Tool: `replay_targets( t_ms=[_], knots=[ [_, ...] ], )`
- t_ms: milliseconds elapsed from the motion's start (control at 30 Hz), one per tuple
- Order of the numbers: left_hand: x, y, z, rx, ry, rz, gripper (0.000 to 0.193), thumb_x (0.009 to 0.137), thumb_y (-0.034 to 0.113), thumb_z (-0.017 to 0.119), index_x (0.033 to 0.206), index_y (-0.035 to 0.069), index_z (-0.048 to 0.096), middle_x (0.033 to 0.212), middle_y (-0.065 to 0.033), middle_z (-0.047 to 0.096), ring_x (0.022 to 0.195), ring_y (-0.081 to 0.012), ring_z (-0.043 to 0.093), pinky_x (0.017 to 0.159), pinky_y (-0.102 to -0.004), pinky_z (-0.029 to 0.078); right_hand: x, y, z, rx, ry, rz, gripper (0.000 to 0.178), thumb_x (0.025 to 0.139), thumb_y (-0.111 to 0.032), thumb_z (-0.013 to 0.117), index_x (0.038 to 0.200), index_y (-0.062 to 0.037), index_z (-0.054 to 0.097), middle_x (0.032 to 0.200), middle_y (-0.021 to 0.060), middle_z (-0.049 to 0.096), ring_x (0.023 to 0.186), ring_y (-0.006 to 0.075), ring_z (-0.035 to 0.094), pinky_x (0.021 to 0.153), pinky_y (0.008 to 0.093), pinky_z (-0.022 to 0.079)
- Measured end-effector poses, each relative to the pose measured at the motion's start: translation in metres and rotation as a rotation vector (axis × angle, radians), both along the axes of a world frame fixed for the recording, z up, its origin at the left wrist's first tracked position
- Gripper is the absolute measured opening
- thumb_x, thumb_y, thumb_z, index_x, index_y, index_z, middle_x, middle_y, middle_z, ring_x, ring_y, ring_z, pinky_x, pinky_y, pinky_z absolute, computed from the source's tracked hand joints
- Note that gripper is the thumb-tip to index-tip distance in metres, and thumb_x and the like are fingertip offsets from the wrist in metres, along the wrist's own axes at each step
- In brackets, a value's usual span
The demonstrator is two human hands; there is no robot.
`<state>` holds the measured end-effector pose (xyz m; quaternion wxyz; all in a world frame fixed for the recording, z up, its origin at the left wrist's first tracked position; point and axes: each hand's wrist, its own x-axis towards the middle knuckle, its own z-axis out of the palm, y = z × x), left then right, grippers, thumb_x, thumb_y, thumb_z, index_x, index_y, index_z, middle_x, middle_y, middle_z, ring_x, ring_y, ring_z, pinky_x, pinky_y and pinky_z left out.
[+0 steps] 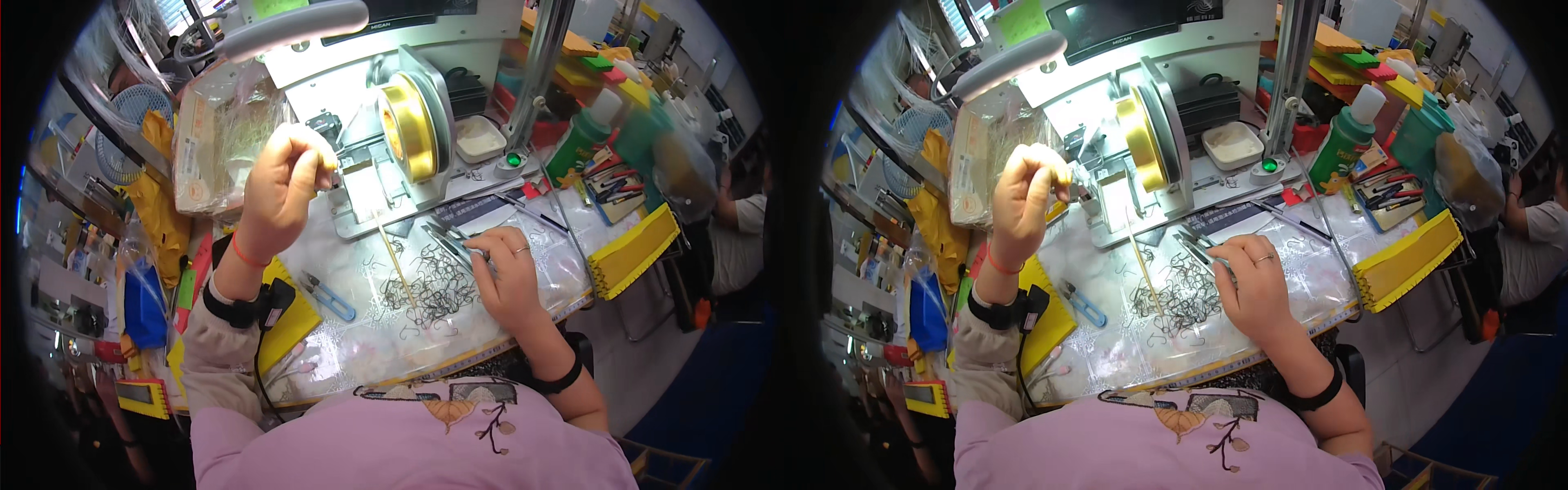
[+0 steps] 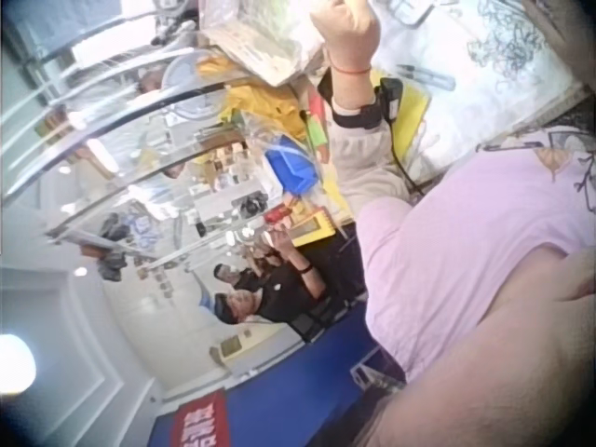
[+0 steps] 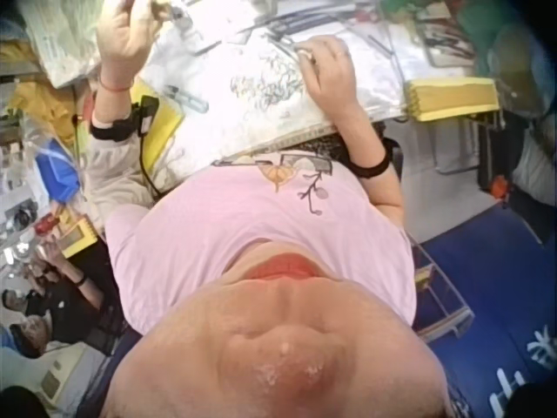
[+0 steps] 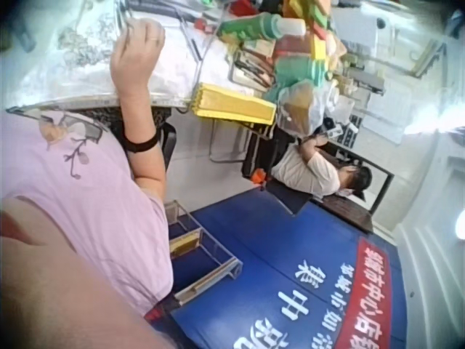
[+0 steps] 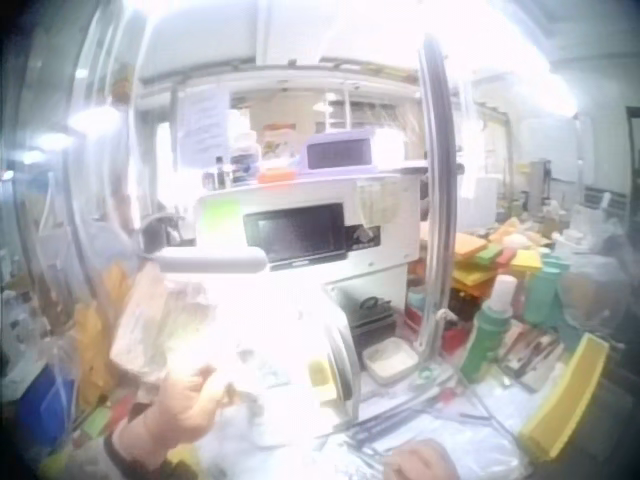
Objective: Assembling small electronic or mechanical parts using a winding machine and glue.
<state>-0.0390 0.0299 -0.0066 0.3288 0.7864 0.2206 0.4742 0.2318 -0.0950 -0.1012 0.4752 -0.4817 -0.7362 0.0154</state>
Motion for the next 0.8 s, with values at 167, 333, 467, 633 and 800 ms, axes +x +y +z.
replay_targets(
  t_ms=[167,333,467,633,800],
  knots=[
    [-0.008,-0.007,0.002,0.197,0.283,0.064,0.005,0.092,-0.005,0.049,0.092,0.000,0.052,0.083,-0.0096,0.055,0.071,-0.0185,0.054,0.069,-0.0287,0.046,0.003,0.003,-0.006,-0.046,0.044,-0.066,0.016,0.079,0.001,0.063,0.095,-0.0032,0.065,0.093,0.0109,0.058,0.087,0.0289,0.054,0.079,0.0381,0.043],
    [-0.008,-0.007,0.011,0.390,0.436,0.007,0.011,0.083,-0.010,0.053,0.088,-0.001,0.050,0.079,-0.0159,0.049,0.070,-0.0351,0.052,0.063,-0.0378,0.044,0.003,0.005,-0.007,-0.102,0.034,-0.058,0.015,0.080,-0.001,0.063,0.094,-0.0037,0.065,0.092,0.0107,0.057,0.088,0.0291,0.053,0.080,0.0390,0.043],
    [-0.007,-0.008,0.016,0.472,0.488,-0.006,0.012,0.082,-0.010,0.055,0.088,-0.001,0.050,0.079,-0.0163,0.049,0.070,-0.0363,0.051,0.063,-0.0391,0.043,0.003,0.005,-0.008,-0.096,0.011,-0.051,0.014,0.080,-0.001,0.063,0.094,-0.0034,0.065,0.091,0.0105,0.057,0.088,0.0291,0.053,0.081,0.0393,0.042],
    [-0.008,-0.004,0.012,0.459,0.484,-0.027,0.011,0.081,-0.008,0.054,0.087,0.000,0.050,0.078,-0.0163,0.048,0.071,-0.0370,0.050,0.063,-0.0402,0.043,0.001,0.004,-0.008,-0.155,-0.012,-0.058,0.014,0.080,-0.001,0.063,0.094,-0.0030,0.064,0.092,0.0101,0.056,0.089,0.0290,0.052,0.082,0.0390,0.042],
    [-0.012,-0.005,0.013,0.398,0.454,0.005,0.010,0.079,-0.007,0.057,0.085,0.000,0.051,0.077,-0.0133,0.052,0.068,-0.0278,0.052,0.063,-0.0341,0.044,0.003,0.003,-0.008,-0.180,-0.005,-0.055,0.015,0.080,-0.001,0.062,0.094,-0.0032,0.064,0.094,0.0105,0.056,0.090,0.0292,0.052,0.082,0.0390,0.042]
  ],
)
